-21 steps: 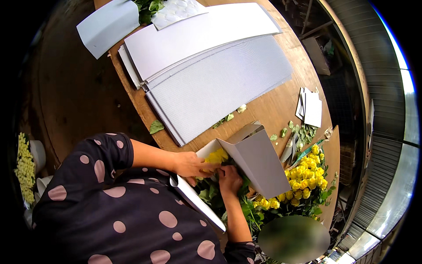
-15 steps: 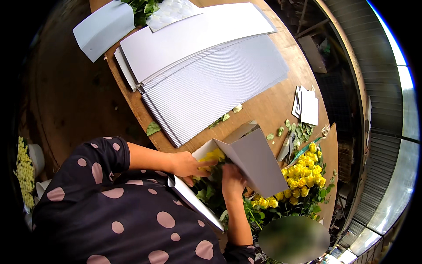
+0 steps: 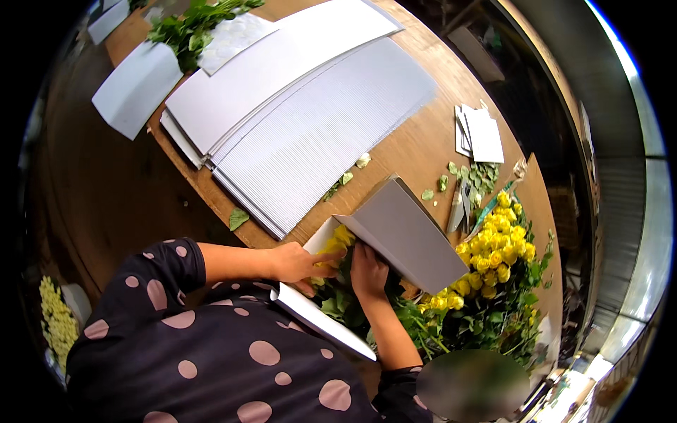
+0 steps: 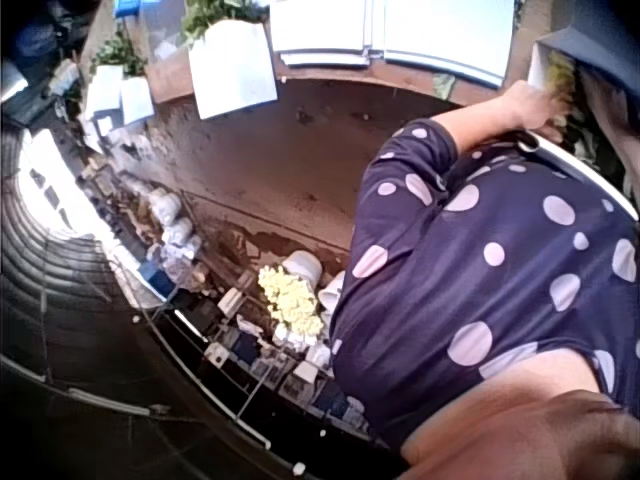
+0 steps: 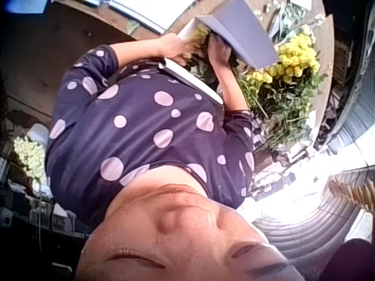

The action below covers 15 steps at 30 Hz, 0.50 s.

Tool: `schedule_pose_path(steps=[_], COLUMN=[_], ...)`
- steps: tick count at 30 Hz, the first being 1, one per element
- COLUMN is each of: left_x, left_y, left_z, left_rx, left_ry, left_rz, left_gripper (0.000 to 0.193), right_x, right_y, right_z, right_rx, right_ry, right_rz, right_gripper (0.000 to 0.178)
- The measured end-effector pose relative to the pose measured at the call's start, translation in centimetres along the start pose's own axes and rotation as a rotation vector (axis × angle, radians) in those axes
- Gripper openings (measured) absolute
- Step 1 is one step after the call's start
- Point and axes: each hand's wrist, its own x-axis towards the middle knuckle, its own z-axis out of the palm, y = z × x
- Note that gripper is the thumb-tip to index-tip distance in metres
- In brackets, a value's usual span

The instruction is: The person arranges yellow roses and green leaves into a white box on a wooden table. They repeatedly pick flowers, place them into the box, and adjust the arrangement. The person also handles white paper sheets and a plastic-wrapped bundle of stems, placing them aside or into the box.

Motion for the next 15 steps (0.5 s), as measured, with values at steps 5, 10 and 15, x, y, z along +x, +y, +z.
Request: schedule_pose_path(steps=[5, 10, 15], left_x=[0.3, 0.5, 0.7], left_y=[0.1, 0.1, 0.3], left_z=[0.1, 0.2, -0.1], left_rx=[0.032, 0.060, 0.092], left_ry=[0.008, 0.010, -0.003], left_rz=[-0.009, 0.001, -0.007], left_gripper=[0.059, 0.060, 0.060], right_x=[-0.5, -0.2, -0.5], right_y=[-0.6, -0.8, -0.6], right_z=[0.7, 0.0, -0.2], right_rx=[-0.164, -0.042, 0.029], right_ry=[-0.227, -0.353, -0.367], right_rz=[0.125, 0.266, 0.300], right_gripper=[0.023, 0.023, 0.027])
